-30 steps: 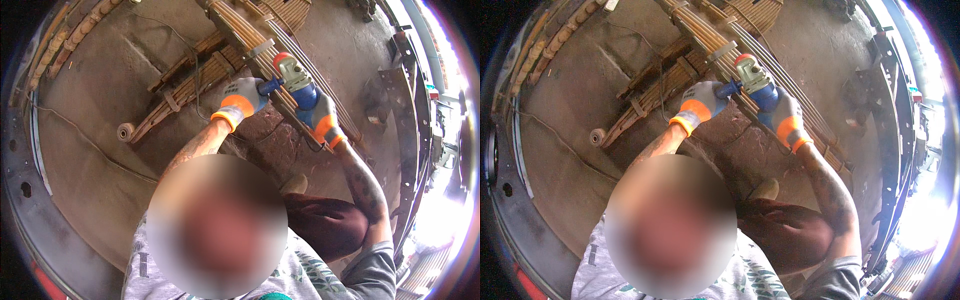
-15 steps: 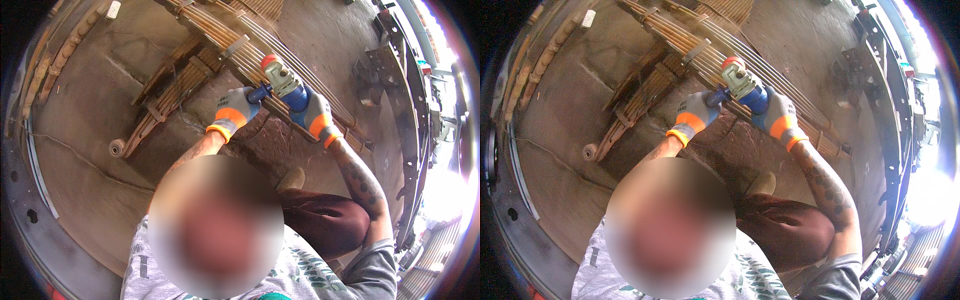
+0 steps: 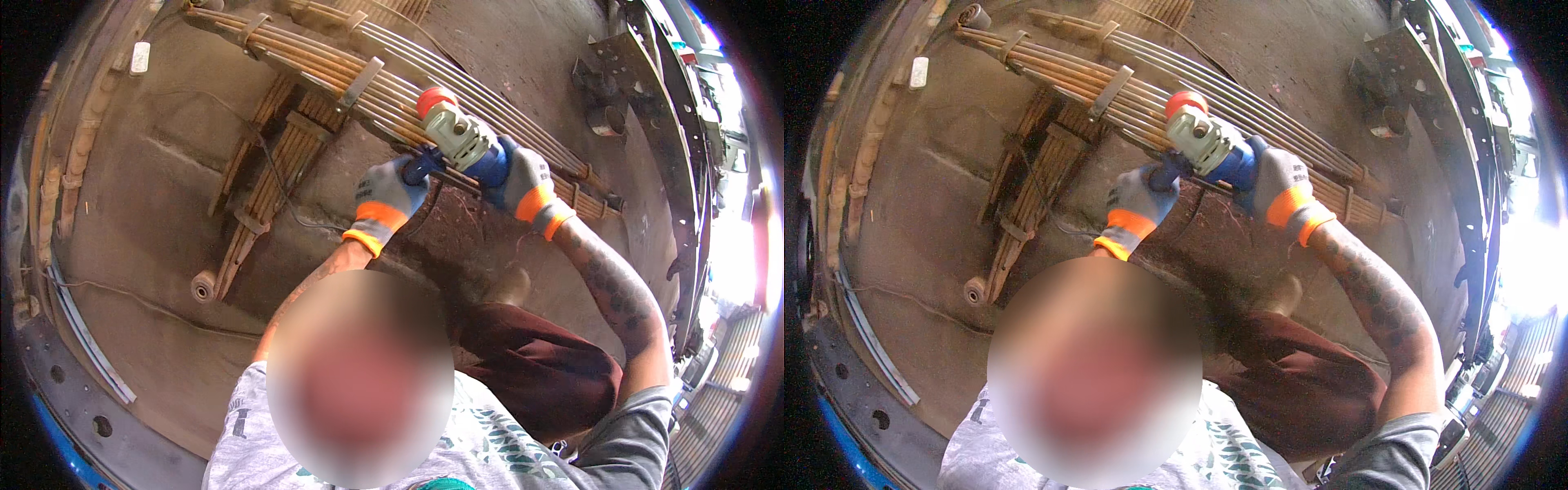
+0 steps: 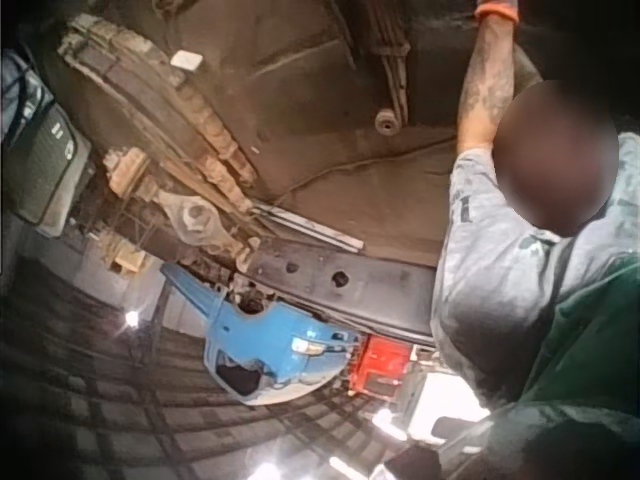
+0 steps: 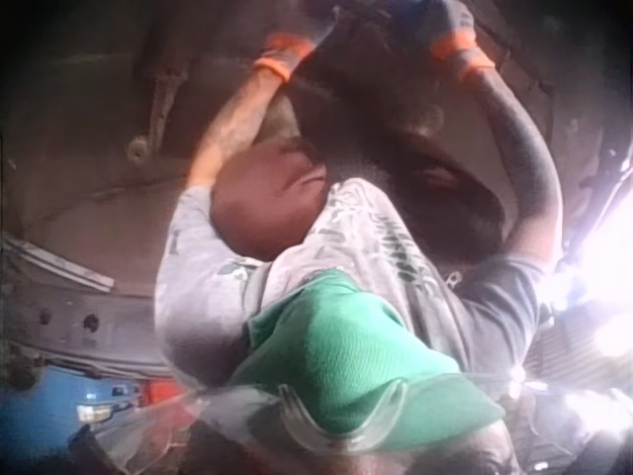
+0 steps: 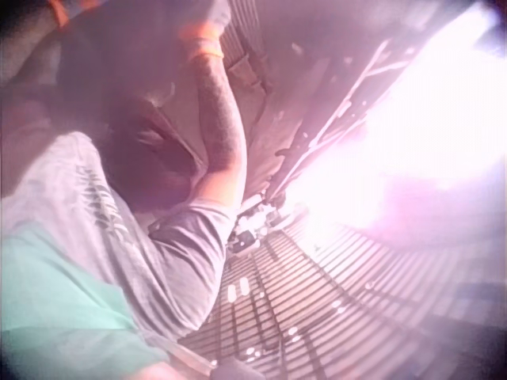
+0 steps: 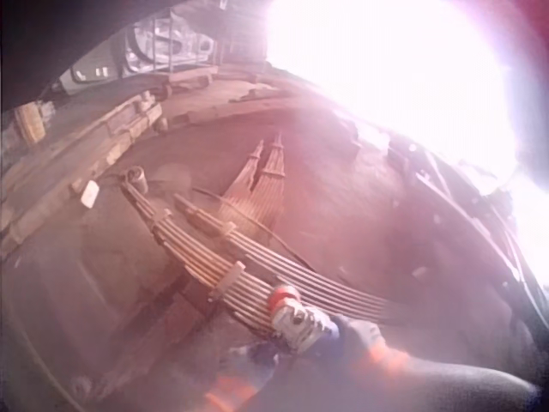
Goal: The person uses an angle grinder to grind a bundle of metal rods resting on a wooden support. Sparks are visible as the tool moves along the rods. After finishing, the person sets the grinder down and walks away.
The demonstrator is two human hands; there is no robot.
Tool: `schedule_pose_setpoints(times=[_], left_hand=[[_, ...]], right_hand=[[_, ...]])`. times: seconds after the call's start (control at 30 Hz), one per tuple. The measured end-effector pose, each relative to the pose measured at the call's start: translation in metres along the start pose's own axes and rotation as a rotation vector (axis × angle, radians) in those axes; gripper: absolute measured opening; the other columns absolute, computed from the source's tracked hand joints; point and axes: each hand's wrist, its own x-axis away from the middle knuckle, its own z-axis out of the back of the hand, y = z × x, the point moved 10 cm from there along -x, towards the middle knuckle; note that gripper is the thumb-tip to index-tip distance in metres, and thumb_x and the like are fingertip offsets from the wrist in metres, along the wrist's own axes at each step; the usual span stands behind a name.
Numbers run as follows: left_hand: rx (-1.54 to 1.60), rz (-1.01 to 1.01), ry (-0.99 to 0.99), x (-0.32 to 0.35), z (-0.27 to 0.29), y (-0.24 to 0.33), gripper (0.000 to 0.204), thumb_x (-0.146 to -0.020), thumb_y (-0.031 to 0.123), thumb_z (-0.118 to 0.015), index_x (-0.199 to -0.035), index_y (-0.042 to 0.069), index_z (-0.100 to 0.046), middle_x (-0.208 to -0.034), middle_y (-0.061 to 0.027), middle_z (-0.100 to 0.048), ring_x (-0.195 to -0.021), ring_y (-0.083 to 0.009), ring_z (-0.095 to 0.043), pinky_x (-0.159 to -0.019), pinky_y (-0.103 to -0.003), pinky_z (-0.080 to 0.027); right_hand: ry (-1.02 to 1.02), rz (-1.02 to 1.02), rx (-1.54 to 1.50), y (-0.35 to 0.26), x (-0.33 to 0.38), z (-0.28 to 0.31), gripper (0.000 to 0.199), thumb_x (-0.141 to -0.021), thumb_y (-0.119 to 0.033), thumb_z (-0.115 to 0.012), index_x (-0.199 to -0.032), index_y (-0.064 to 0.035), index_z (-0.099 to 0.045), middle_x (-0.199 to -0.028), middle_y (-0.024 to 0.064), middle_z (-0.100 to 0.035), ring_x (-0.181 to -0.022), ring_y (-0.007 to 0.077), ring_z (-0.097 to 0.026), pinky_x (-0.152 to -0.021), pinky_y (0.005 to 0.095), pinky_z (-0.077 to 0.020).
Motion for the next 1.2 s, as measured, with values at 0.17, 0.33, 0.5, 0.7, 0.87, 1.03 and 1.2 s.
schedule_pose_setpoints(times=[0.17,0.33,0.5,0.7,0.87,1.03,1.2], left_hand=[[0.031,-0.038,-0.043,-0.007,-0.003,0.019,0.023,-0.087,0.035,-0.076,-0.098,0.015,-0.081,-0.088,-0.0228,-0.075,-0.087,-0.0471,-0.074,-0.075,-0.053,-0.060],[0.122,-0.050,0.014,0.010,-0.009,0.006,0.023,-0.087,0.033,-0.075,-0.098,0.014,-0.080,-0.089,-0.0245,-0.074,-0.088,-0.0478,-0.073,-0.075,-0.054,-0.059],[-0.058,-0.045,0.026,0.017,-0.029,0.021,0.020,-0.087,0.034,-0.074,-0.091,0.015,-0.079,-0.087,-0.0208,-0.075,-0.086,-0.0469,-0.072,-0.075,-0.053,-0.058],[-0.036,-0.019,0.016,0.031,-0.065,0.038,0.022,-0.088,0.034,-0.074,-0.096,0.015,-0.080,-0.090,-0.0205,-0.076,-0.090,-0.0476,-0.072,-0.079,-0.053,-0.058],[-0.073,-0.054,-0.009,0.040,-0.086,0.038,0.024,-0.086,0.035,-0.076,-0.100,0.016,-0.081,-0.094,-0.0209,-0.076,-0.091,-0.0472,-0.072,-0.076,-0.053,-0.059],[-0.066,-0.098,0.029,0.038,-0.080,0.034,0.025,-0.086,0.037,-0.076,-0.099,0.017,-0.081,-0.091,-0.0200,-0.077,-0.089,-0.0465,-0.073,-0.076,-0.052,-0.059],[-0.101,-0.004,0.038,0.034,-0.059,0.019,0.026,-0.085,0.040,-0.077,-0.095,0.016,-0.081,-0.088,-0.0189,-0.077,-0.088,-0.0451,-0.074,-0.075,-0.053,-0.059]], right_hand=[[0.073,-0.016,-0.129,0.031,0.008,-0.005,0.074,-0.073,-0.030,-0.088,-0.139,-0.0079,-0.062,-0.103,0.0235,-0.078,-0.096,0.0437,-0.076,-0.084,0.0505,-0.0591],[0.081,0.021,-0.144,0.009,0.016,-0.005,0.067,-0.075,-0.031,-0.087,-0.132,-0.0070,-0.062,-0.100,0.0240,-0.078,-0.095,0.0452,-0.075,-0.082,0.0527,-0.0584],[0.096,0.071,-0.106,0.034,0.032,-0.006,0.062,-0.076,-0.026,-0.085,-0.131,-0.0085,-0.062,-0.101,0.0232,-0.078,-0.095,0.0449,-0.075,-0.083,0.0532,-0.0587],[0.055,0.030,-0.091,0.068,0.054,-0.006,0.067,-0.078,-0.024,-0.086,-0.138,-0.0101,-0.061,-0.110,0.0227,-0.078,-0.106,0.0435,-0.075,-0.089,0.0521,-0.0584],[0.035,-0.039,-0.074,0.085,0.074,-0.015,0.066,-0.079,-0.020,-0.087,-0.139,-0.0093,-0.061,-0.112,0.0224,-0.078,-0.108,0.0435,-0.075,-0.090,0.0509,-0.0591],[0.023,-0.011,-0.044,0.074,0.067,-0.014,0.067,-0.078,-0.021,-0.087,-0.138,-0.0088,-0.061,-0.111,0.0226,-0.078,-0.106,0.0437,-0.075,-0.088,0.0504,-0.0596],[-0.003,-0.001,-0.019,0.045,0.051,-0.004,0.068,-0.074,-0.021,-0.089,-0.135,-0.0081,-0.062,-0.109,0.0229,-0.078,-0.104,0.0431,-0.076,-0.089,0.0503,-0.0596]])
